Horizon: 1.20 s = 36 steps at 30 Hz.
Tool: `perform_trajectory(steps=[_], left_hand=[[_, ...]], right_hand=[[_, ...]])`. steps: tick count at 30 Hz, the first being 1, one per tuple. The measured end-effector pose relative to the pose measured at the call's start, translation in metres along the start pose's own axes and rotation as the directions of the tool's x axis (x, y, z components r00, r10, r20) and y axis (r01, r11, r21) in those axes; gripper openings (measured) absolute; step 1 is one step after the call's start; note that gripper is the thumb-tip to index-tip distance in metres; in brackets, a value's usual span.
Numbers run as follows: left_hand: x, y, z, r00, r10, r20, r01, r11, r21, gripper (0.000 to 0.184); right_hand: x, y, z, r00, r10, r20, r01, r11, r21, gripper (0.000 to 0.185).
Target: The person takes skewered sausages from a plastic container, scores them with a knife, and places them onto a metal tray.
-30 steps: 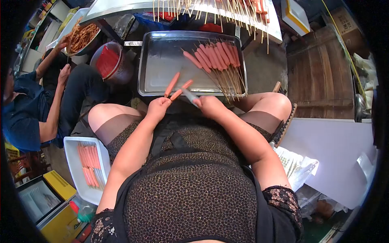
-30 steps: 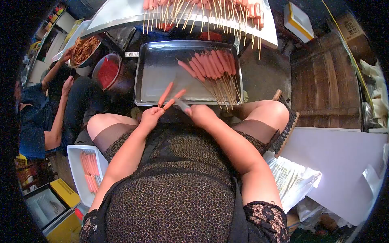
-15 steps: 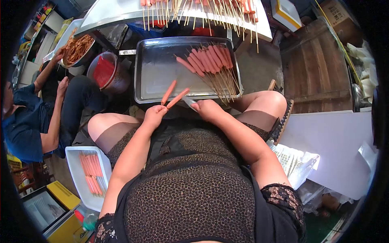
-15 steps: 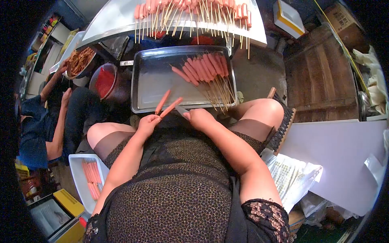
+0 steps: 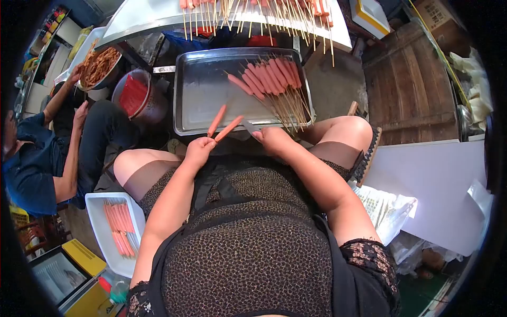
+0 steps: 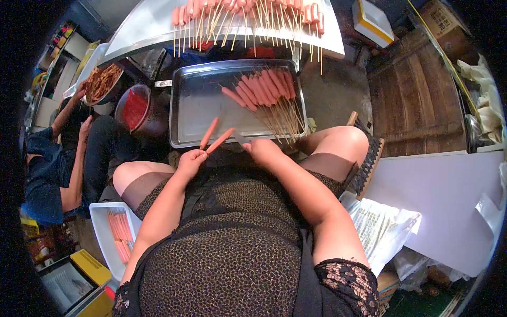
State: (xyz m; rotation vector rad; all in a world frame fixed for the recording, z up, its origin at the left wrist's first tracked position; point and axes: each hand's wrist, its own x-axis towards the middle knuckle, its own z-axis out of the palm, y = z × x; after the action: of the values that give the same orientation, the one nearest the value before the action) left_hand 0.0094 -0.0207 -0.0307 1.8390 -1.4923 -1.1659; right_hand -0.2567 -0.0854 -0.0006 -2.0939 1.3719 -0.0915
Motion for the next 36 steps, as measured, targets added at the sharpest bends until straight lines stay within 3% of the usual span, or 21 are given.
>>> perform_trajectory(steps=[2,3,5,7,9,10,13,24,28,30,33,35,36], left_hand=[[-0.001,0.005,0.001,0.999,0.019,-0.026,-0.019,1.0,0.001,0.019],[-0.002,0.007,0.001,0.998,0.038,-0.053,-0.038,0.999,0.0,0.019],[-0.001,0.008,0.0,0.999,0.021,-0.037,-0.021,1.0,-0.016,0.02],[0.0,0.008,-0.001,1.0,0.015,-0.02,-0.016,1.0,-0.026,0.02],[0.002,0.01,0.001,1.0,0.001,-0.025,0.0,0.999,0.052,0.021],[0.002,0.01,0.002,1.0,-0.002,-0.03,0.004,0.999,0.051,0.021],[0.003,0.005,0.005,0.991,0.102,-0.089,-0.094,0.991,0.092,0.022],[0.008,0.009,0.002,0.996,0.081,0.029,-0.083,0.993,0.088,0.025],[0.006,0.011,0.003,0.999,0.046,0.029,-0.049,0.993,0.105,0.025],[0.005,0.006,0.007,0.988,0.15,-0.047,-0.144,0.984,0.101,0.025],[0.007,0.004,0.006,0.987,0.154,-0.046,-0.148,0.981,0.124,0.025],[0.005,0.005,0.007,0.992,0.123,-0.042,-0.117,0.986,0.119,0.025],[0.005,0.006,0.007,0.995,0.096,-0.039,-0.091,0.989,0.119,0.025]], right_hand=[[0.004,-0.004,-0.016,0.982,0.162,0.092,-0.172,0.979,0.113,0.046],[0.003,-0.008,-0.023,0.982,0.159,0.1,-0.17,0.979,0.11,0.046],[0.001,-0.014,-0.033,0.92,0.33,0.213,-0.385,0.863,0.326,0.047],[0.002,-0.011,-0.026,0.937,0.286,0.198,-0.332,0.908,0.257,0.049],[-0.005,-0.019,-0.022,0.997,0.077,0.032,-0.081,0.986,0.149,0.049],[-0.009,-0.025,-0.02,0.998,0.054,0.015,-0.056,0.991,0.119,0.047],[-0.011,-0.033,-0.009,0.991,-0.005,0.132,-0.003,0.998,0.061,0.046],[-0.01,-0.036,-0.002,0.988,-0.008,0.154,0.003,1.0,0.03,0.047],[-0.012,-0.037,0.005,0.986,-0.011,0.164,0.006,1.0,0.03,0.045],[-0.014,-0.04,0.004,0.984,-0.011,0.178,0.008,1.0,0.022,0.044],[-0.012,-0.041,-0.007,0.984,-0.031,0.175,0.031,1.0,-0.001,0.044],[-0.009,-0.041,-0.015,0.981,0.085,0.173,-0.099,0.992,0.074,0.044],[-0.008,-0.035,-0.008,0.994,0.003,0.112,-0.004,1.0,0.009,0.044]])
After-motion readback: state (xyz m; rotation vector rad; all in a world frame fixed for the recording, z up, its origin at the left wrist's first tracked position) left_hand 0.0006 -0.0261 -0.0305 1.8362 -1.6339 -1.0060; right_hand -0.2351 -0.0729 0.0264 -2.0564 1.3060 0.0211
